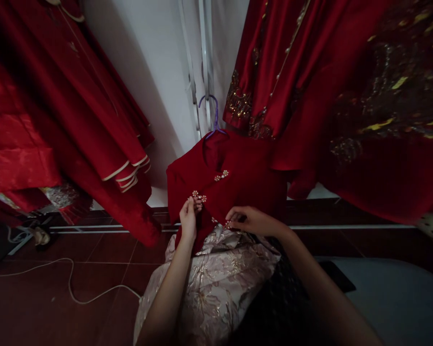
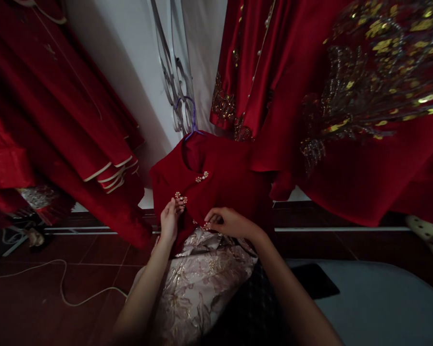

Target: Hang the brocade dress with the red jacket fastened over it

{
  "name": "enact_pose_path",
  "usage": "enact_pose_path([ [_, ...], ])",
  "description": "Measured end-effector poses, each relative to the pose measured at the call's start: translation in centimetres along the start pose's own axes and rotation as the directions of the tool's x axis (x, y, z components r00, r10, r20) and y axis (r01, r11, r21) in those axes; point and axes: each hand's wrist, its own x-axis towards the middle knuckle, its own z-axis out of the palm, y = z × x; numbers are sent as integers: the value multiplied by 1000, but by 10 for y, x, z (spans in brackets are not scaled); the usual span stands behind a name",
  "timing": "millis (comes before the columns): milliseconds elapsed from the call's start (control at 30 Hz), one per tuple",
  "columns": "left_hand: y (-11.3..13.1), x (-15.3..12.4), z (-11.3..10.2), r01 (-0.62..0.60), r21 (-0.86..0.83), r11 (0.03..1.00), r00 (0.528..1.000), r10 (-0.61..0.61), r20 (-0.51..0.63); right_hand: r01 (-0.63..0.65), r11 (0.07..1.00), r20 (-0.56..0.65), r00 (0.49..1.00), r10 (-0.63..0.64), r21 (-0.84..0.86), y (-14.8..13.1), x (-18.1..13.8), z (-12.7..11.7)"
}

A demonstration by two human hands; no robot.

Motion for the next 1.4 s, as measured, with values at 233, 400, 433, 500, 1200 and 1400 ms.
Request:
enact_pose_path([
  [233,7,2,7,208,-166,964,977,-197,81,-27,1000,47,999,28,-11,-4,-2,0],
  [400,2,3,13,145,-150,978,989,-139,52,-23,1000,58,998,22,5,-3,-2,0],
  [433,1,3,14,118,-137,984,993,-115,31,-29,1000,62,998,29,3,-3,-2,-1],
  [500,-1,4,17,56,-100,993,998,-58,-20,-34,999,71,997,34,-6,-4,-3,-1],
  [1200,47,8,47,-628,746,222,669,644,371,-156,986,248,955,166,-60,-21,-34,-33],
  [1400,80,32,78,-805,555,-210,463,363,809,-168,984,229,958,176,-52,-26,-38,-37],
])
